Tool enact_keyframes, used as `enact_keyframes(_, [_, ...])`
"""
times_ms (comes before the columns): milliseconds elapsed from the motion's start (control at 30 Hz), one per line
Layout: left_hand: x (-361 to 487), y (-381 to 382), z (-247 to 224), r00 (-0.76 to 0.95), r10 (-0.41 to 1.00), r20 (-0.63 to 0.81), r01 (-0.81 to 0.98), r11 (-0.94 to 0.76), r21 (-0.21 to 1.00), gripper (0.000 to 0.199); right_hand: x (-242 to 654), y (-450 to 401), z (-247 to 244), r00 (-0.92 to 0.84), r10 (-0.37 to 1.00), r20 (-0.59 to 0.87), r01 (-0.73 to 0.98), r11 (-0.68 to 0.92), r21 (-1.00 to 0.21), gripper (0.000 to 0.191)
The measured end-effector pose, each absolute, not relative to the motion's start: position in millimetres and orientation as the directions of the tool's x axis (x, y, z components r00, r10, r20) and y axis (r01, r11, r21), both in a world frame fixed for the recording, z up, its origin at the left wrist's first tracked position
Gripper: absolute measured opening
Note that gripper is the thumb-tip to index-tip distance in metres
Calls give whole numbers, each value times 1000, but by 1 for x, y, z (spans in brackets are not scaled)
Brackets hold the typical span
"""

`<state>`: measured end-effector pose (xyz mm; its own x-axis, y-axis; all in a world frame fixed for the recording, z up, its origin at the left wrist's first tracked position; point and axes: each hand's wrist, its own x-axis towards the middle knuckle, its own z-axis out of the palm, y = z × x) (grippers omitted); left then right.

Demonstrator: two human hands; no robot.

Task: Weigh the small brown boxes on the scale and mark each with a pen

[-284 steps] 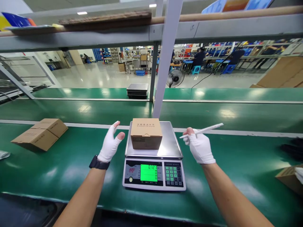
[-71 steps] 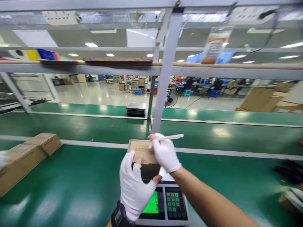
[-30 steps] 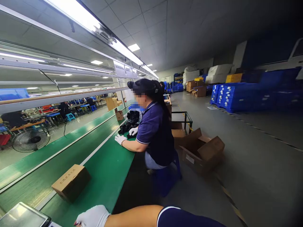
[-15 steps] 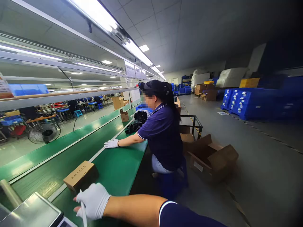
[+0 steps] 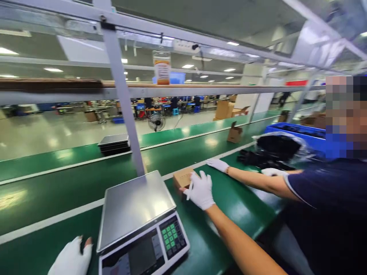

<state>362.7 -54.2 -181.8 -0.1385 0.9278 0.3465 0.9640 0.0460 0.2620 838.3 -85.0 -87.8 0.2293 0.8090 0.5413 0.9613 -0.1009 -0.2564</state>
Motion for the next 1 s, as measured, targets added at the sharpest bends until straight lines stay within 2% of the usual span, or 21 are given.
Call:
enact_keyframes(100, [349, -49, -196, -107, 963, 248, 978, 58, 199, 49, 843, -73, -102, 283, 798, 533, 947, -147, -284, 77])
enact_keyframes(233, [354, -45, -201, -112, 946, 303, 990, 80, 115, 51, 851, -48, -115, 305, 762, 572, 922, -86, -377, 82])
enact_keyframes(367, [356, -46, -202, -116, 940, 321, 992, 92, 87, 48, 868, -26, -95, 519, 707, 480, 720, -58, -692, 76])
enact_keyframes(433, [356, -47, -200, -120, 938, 324, 992, 97, 86, 46, 864, -28, -72, 550, 693, 466, 610, 48, -791, 76])
enact_keyframes(533, [357, -48, -197, -117, 938, 328, 992, 95, 84, 42, 837, -47, -35, 359, 739, 570, 661, 230, -714, 77])
enact_keyframes(600, [358, -49, -194, -114, 936, 334, 992, 91, 86, 41, 815, -59, -18, 196, 792, 579, 642, 342, -686, 75])
enact_keyframes(633, [359, -50, -193, -116, 933, 341, 992, 90, 91, 41, 806, -63, -13, 156, 810, 565, 584, 386, -714, 72])
enact_keyframes(700, [359, -51, -192, -118, 924, 365, 990, 79, 120, 40, 798, -62, -16, 193, 826, 530, 438, 411, -799, 62])
enact_keyframes(800, [360, -52, -191, -124, 911, 393, 984, 61, 170, 38, 804, -46, -52, 370, 848, 380, 288, 284, -915, 53])
enact_keyframes(900, [360, -53, -189, -133, 914, 385, 980, 62, 191, 37, 811, -36, -111, 402, 904, 144, 199, 68, -978, 56])
enact_keyframes(1000, [359, -53, -185, -148, 920, 362, 971, 66, 229, 39, 806, -46, -158, 392, 916, 85, 373, -74, -925, 50])
